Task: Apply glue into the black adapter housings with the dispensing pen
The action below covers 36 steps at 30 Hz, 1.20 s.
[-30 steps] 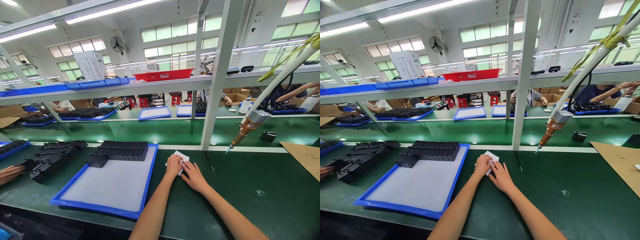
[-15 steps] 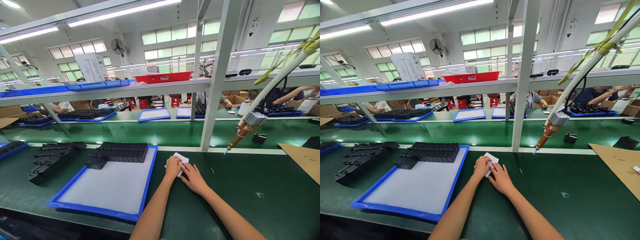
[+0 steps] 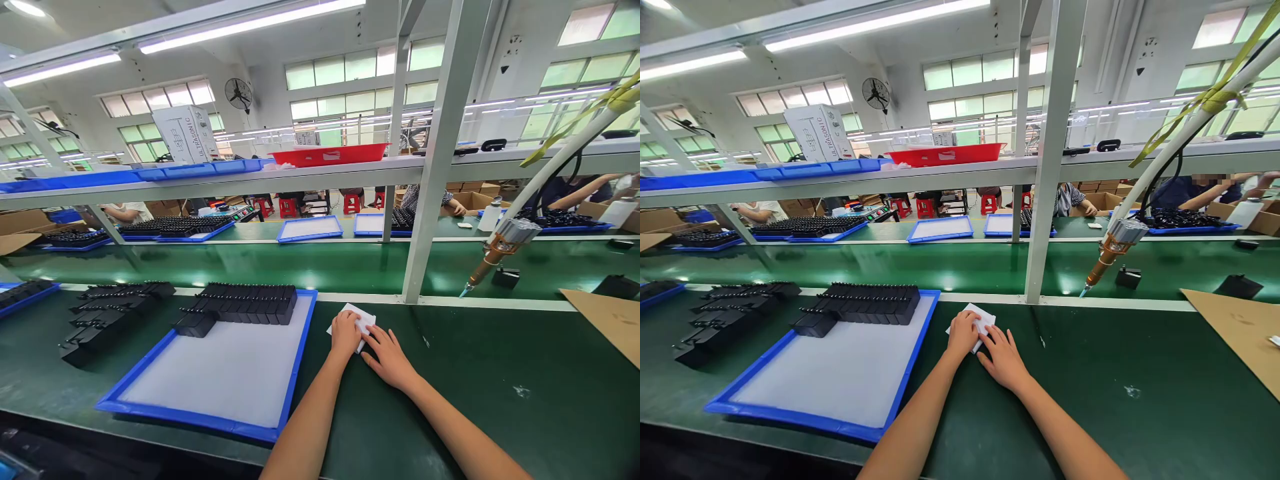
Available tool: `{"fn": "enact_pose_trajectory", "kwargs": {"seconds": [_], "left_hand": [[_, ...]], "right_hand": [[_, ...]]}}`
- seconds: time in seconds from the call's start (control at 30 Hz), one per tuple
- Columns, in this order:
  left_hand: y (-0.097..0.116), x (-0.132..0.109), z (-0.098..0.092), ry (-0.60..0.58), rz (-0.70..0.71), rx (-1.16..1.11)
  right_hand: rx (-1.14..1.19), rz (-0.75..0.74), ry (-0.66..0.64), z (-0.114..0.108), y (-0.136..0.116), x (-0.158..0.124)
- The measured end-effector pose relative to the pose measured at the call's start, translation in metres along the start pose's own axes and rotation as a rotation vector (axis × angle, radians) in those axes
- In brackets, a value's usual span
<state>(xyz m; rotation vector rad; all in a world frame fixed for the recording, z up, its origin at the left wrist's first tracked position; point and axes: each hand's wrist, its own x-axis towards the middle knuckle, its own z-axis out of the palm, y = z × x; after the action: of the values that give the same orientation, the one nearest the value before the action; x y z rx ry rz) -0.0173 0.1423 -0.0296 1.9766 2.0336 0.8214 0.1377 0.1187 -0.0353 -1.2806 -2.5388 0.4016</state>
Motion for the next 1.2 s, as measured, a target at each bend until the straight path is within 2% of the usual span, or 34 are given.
{"fn": "enact_pose_trajectory", "kwargs": {"seconds": [0.13, 0.43, 0.8, 1.2], "left_hand": [[0.0007, -0.0003, -0.0006, 0.005, -0.007, 0.01], [0.001, -0.0015, -0.0009, 0.028, -0.028, 0.036], [-0.0027, -0.001, 0.0038, 0.037, -0.066, 0.053], [-0.0062, -0.0003, 0.0053, 0.028, -0.039, 0.065]], "right_hand": [[-0.004, -0.007, 0.015, 0.0002, 0.0, 0.0005], [-0.023, 0.032, -0.057, -0.007, -0.0051, -0.0001], [-0.01, 0.022, -0.048, -0.0056, -0.0042, 0.0], [-0.013, 0.013, -0.04, -0.004, -0.0029, 0.0]]}}
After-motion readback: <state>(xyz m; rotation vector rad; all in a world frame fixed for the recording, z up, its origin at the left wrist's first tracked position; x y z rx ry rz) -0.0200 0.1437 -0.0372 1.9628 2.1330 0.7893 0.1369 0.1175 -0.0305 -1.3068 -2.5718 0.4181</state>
